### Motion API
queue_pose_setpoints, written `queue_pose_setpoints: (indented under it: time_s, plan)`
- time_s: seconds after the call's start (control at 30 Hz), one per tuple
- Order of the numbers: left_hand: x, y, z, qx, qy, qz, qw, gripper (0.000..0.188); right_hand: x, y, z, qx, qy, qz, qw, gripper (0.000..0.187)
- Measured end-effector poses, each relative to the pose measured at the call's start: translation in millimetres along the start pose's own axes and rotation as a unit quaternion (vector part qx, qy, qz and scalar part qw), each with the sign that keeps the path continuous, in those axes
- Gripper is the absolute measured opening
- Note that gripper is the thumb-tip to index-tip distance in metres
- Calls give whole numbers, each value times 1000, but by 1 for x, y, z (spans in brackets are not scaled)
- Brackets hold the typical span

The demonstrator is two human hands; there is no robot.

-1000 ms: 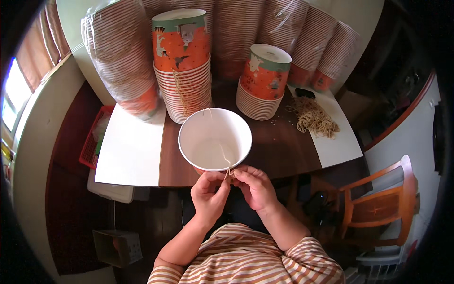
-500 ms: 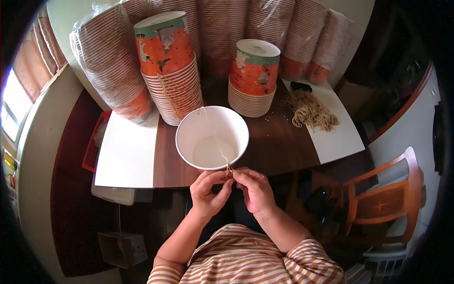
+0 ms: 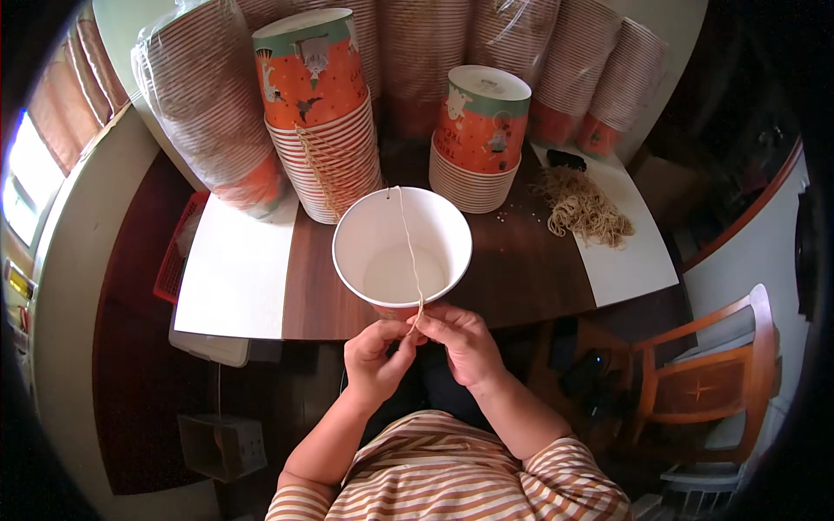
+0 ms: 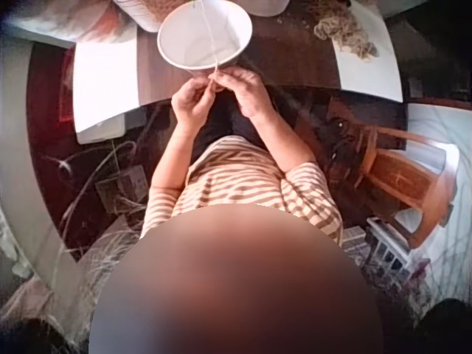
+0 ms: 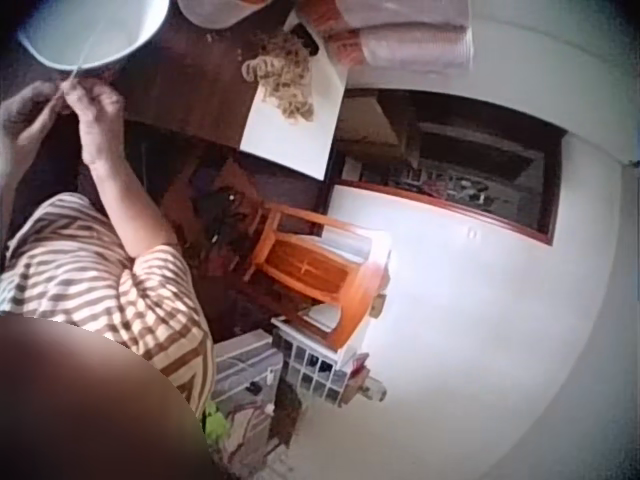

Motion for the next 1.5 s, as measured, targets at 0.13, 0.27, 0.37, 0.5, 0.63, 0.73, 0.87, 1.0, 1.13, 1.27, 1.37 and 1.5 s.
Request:
queue_pose_setpoints:
  time_s: [0.13,0.27,0.37,0.5,0.63,0.73,0.87,1.0,1.13,1.27,1.37,1.5]
  plan:
    - [2,-2,21,118,-198,-20,973,6,0,5,2,-4,47,3,999,15]
    - [2,-3,34,173,-233,-19,957,6,22,11,10,91,-103,-39,990,12]
    - [1,-3,36,177,-227,-7,958,7,17,7,28,175,-209,-60,960,14]
    - [-2,0,33,173,-267,35,948,7,1,-3,52,302,-447,-107,835,12]
    - [-6,-1,38,198,-313,57,927,11,-6,-6,54,376,-511,-135,762,12]
    - [-7,-7,40,216,-358,36,908,14,8,1,48,331,-392,-139,847,10]
    - [-9,-21,45,225,-353,-8,908,15,26,4,8,129,-181,-78,972,16]
    - [-9,-20,36,193,-300,-13,934,12,10,-7,5,109,-140,-9,984,10]
    - [-7,-23,36,195,-241,-10,951,8,-1,-5,7,125,-191,-8,974,7]
    - [-1,-20,28,191,-225,-29,955,7,-6,-3,-11,72,-41,1,997,6]
    - [5,-18,21,176,-181,-28,967,7,-1,2,-10,64,35,-80,994,9]
    - [3,-16,13,168,-168,22,971,8,8,16,-1,85,48,-110,989,9]
Point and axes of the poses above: each hand's wrist, its own y-axis towards the middle knuckle, its own x-axis out of the back of the hand, z = x × y, the point moved 8 cm from there along y, towards the middle knuckle, and after that the axes turned 4 degrees about x, right-handed, at the moved point
